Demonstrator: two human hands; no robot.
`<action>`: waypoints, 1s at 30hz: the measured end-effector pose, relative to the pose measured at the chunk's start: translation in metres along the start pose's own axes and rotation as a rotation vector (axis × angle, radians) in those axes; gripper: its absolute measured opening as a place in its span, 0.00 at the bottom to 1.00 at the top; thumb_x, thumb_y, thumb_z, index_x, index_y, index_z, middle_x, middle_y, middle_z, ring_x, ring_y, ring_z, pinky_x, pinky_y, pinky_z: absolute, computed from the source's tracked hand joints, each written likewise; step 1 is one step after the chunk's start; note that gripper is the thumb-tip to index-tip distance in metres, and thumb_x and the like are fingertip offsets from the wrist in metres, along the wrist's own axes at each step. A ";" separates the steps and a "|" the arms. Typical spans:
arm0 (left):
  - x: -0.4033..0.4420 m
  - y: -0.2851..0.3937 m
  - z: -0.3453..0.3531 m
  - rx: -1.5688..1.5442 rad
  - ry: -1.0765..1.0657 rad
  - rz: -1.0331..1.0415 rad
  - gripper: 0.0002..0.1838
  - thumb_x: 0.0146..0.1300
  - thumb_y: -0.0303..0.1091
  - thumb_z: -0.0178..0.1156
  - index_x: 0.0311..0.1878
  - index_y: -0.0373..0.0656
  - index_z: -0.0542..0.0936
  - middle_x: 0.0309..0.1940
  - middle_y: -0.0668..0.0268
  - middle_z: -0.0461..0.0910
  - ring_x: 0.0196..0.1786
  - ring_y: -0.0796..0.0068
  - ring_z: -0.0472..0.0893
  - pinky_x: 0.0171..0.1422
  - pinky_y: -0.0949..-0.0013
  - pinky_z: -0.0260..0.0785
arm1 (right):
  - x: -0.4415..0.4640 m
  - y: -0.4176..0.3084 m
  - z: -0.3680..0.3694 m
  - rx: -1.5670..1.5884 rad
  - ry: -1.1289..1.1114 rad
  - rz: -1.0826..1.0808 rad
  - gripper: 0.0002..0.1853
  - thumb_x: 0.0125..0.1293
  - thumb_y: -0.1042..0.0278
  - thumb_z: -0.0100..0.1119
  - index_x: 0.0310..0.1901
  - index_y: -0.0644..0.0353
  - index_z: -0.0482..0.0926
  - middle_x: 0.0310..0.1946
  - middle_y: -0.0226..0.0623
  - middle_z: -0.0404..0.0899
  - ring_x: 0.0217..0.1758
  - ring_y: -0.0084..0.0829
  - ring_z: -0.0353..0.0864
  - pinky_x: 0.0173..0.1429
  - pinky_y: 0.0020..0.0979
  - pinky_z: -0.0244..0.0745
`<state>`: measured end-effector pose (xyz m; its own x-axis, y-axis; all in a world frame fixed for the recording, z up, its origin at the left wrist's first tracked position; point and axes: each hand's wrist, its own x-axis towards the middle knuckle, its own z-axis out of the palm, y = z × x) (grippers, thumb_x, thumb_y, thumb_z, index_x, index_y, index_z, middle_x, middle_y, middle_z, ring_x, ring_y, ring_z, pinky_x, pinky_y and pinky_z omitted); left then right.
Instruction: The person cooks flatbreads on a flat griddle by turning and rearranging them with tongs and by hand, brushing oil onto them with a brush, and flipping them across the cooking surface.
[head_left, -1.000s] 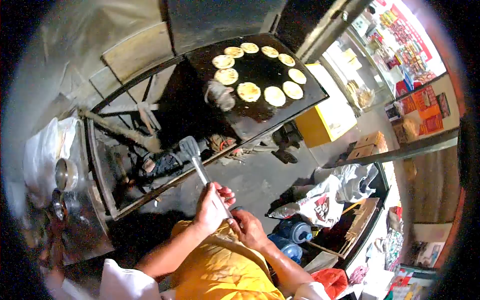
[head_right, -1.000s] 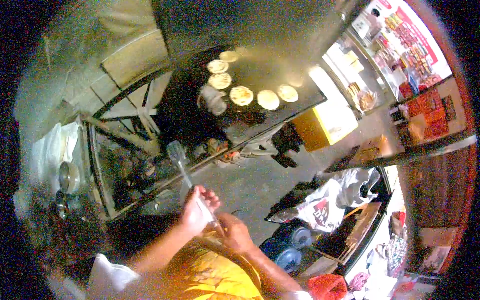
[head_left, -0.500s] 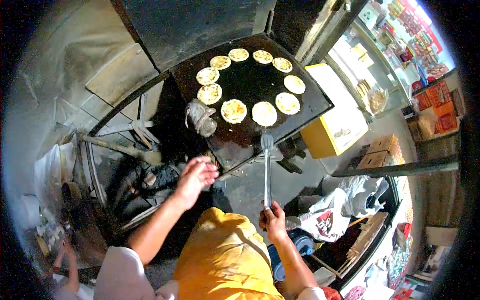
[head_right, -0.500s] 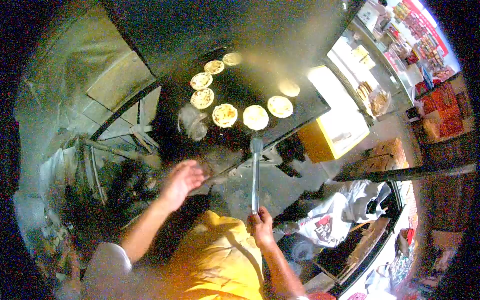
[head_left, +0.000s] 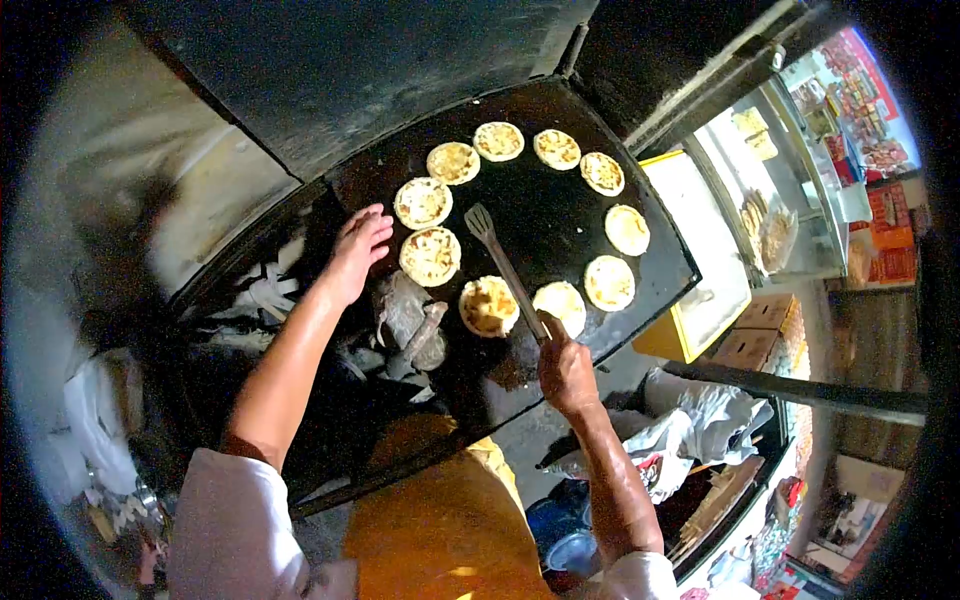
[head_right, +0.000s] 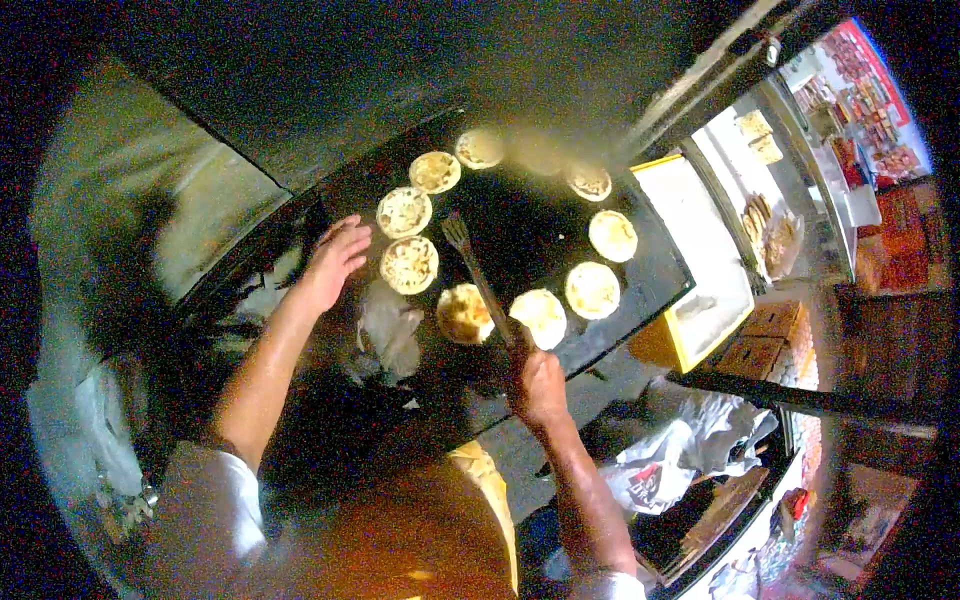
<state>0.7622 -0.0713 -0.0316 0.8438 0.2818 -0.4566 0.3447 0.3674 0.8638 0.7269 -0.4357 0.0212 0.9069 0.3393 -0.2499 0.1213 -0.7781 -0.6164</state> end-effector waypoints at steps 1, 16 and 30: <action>0.019 -0.003 -0.003 0.021 -0.007 0.019 0.35 0.66 0.52 0.60 0.71 0.47 0.65 0.65 0.59 0.72 0.69 0.62 0.69 0.70 0.55 0.59 | 0.011 0.002 0.004 0.018 0.010 -0.021 0.21 0.68 0.77 0.47 0.62 0.58 0.73 0.30 0.60 0.80 0.34 0.57 0.83 0.35 0.47 0.74; 0.086 0.028 -0.020 0.092 -0.066 -0.155 0.54 0.59 0.74 0.54 0.77 0.46 0.53 0.73 0.52 0.60 0.69 0.62 0.67 0.72 0.56 0.57 | 0.026 -0.027 0.007 0.635 -0.187 0.064 0.29 0.62 0.85 0.44 0.68 0.70 0.64 0.31 0.27 0.71 0.31 0.20 0.67 0.35 0.26 0.66; 0.123 -0.024 -0.074 -0.131 0.008 -0.161 0.26 0.66 0.52 0.58 0.62 0.48 0.75 0.57 0.65 0.80 0.58 0.72 0.79 0.66 0.56 0.67 | -0.078 0.000 0.042 0.647 -0.102 0.266 0.27 0.66 0.82 0.48 0.67 0.72 0.64 0.23 0.26 0.70 0.25 0.20 0.68 0.32 0.25 0.68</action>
<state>0.8273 0.0202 -0.1237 0.7785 0.2170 -0.5890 0.4184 0.5202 0.7446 0.6394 -0.4403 0.0093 0.8262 0.2539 -0.5029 -0.3919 -0.3822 -0.8369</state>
